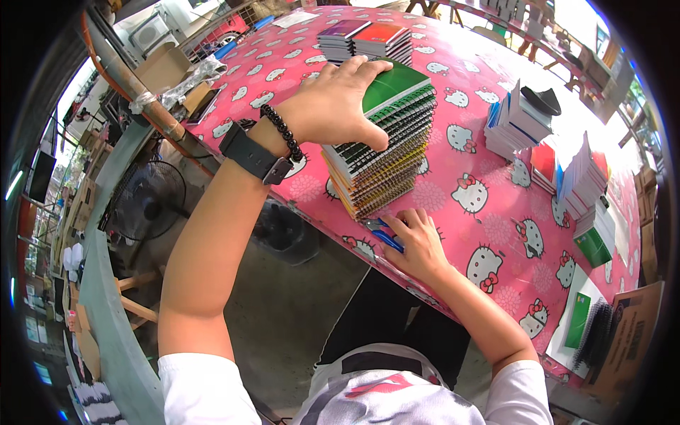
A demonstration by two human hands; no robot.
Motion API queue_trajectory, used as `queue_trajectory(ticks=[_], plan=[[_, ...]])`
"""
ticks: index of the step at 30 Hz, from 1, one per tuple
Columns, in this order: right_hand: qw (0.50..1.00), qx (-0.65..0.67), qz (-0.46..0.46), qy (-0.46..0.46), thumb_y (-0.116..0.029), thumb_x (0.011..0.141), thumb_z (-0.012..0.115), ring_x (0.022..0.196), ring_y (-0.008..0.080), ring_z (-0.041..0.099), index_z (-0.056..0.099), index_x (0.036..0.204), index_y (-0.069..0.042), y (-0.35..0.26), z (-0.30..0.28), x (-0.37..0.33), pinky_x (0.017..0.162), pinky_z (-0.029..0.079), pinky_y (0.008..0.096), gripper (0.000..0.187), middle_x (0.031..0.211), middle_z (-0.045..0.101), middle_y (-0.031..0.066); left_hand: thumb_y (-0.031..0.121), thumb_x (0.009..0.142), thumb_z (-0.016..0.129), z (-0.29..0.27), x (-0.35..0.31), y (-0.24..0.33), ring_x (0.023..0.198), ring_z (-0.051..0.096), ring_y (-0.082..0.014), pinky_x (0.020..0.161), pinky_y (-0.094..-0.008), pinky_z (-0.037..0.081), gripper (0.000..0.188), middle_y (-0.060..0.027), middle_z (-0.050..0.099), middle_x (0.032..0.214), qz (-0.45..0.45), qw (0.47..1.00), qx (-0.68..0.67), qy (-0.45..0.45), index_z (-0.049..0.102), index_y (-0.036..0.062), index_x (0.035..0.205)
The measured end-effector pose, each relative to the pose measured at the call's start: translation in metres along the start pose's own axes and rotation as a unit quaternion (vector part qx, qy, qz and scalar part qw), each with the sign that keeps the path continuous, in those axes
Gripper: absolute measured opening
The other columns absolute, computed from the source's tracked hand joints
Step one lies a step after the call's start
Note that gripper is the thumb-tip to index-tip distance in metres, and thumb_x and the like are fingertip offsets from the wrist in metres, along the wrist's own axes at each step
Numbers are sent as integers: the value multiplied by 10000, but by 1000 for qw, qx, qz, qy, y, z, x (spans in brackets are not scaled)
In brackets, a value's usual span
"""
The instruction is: The person uses blue-handled pliers to trim the excess length of a metal spiral binding on a stack of notebooks, repeating the action on different parts of the binding.
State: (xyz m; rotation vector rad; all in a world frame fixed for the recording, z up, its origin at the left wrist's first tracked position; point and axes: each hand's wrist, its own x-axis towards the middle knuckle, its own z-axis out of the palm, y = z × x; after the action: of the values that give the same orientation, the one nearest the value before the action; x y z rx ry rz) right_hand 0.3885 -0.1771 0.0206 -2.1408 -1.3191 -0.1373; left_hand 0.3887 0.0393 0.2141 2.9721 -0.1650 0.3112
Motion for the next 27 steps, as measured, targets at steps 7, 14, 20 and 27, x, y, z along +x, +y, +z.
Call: queue_trajectory(ticks=[7, 14, 20, 27], plan=[[999, -36, -24, 26, -262, 689, 708, 921, 289, 488, 587, 1114, -102, 4, 8, 1, 749, 431, 413, 470, 954, 502, 100, 356, 597, 736, 0, 1, 3, 1288, 322, -376, 1067, -439, 290, 956, -174, 333, 1404, -1, 1000, 9, -4, 281, 119, 1404], [1000, 3, 22, -17, -261, 714, 697, 901, 301, 519, 607, 1066, -72, -5, 3, 3, 775, 447, 420, 410, 909, 529, 118, 359, 595, 734, -2, 0, 1, 1286, 325, -377, 1063, -440, 290, 959, -181, 335, 1401, 4, 1000, -5, -5, 282, 116, 1405], [812, 378, 319, -310, -319, 870, 578, 641, 219, 630, 640, 924, 8, 13, -17, 43, 595, 521, 329, 337, 758, 640, 118, 362, 586, 736, -1, 0, 2, 1281, 334, -377, 1062, -438, 290, 967, -177, 341, 1400, 0, 1000, 3, 1, 282, 128, 1407], [932, 151, 210, -254, -341, 833, 603, 796, 265, 613, 596, 968, -8, 6, -12, 32, 687, 493, 413, 359, 825, 619, 142, 366, 588, 739, -1, 2, 3, 1282, 335, -378, 1062, -440, 290, 967, -174, 340, 1403, -1, 1000, 5, 1, 283, 132, 1407]])
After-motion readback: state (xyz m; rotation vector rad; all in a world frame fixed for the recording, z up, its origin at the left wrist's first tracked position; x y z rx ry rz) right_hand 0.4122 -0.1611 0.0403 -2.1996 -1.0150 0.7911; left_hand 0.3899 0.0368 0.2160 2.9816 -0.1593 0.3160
